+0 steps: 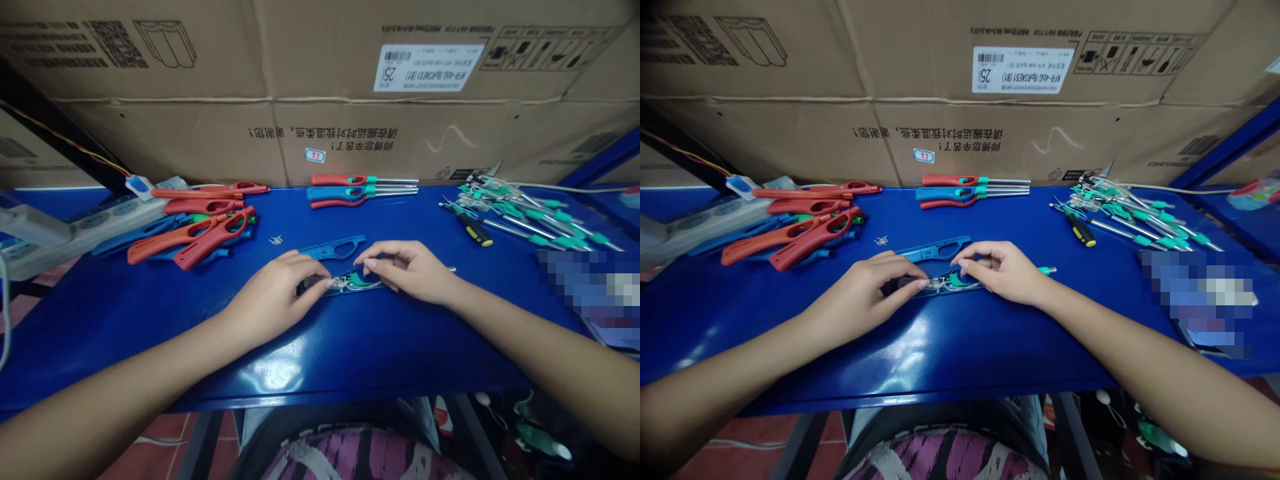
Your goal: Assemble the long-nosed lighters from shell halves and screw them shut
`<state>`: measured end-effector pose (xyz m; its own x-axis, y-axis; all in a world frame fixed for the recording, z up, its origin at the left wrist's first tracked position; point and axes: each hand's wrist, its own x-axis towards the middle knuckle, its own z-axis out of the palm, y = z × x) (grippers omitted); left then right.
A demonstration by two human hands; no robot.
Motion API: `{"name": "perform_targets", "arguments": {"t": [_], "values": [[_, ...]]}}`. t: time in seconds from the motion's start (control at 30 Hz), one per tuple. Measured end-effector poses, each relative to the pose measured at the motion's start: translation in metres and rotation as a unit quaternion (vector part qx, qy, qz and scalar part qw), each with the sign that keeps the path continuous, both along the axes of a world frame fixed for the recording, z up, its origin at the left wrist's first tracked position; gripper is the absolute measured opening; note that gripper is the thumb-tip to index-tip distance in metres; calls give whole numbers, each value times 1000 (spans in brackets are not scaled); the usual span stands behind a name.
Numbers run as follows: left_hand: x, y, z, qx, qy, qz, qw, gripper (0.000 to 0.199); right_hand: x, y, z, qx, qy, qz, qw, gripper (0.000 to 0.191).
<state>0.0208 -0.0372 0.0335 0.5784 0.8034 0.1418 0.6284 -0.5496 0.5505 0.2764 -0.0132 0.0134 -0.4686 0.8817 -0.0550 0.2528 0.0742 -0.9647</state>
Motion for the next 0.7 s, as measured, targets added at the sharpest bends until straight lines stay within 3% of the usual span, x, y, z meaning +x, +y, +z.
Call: {"name": "perform_targets", "arguments": {"t": [0.27,0.37,0.53,0.63,0.7], "values": [[-1,-1,-1,7,53,3,999,18,-1,0,0,29,-3,2,1000,29],[0,-3,1,2,66,6,998,18,0,-3,0,101,-31,6,994,25],[-1,-4,0,7,68,-9,998,16,1,-11,5,279,-94,102,950,30],[-1,-3,0,-4,55,-15,998,19,3,-13,7,339,-130,173,916,34],[-1,-3,1,-12,53,-14,998,21,4,-13,6,360,-140,186,903,36]]}}
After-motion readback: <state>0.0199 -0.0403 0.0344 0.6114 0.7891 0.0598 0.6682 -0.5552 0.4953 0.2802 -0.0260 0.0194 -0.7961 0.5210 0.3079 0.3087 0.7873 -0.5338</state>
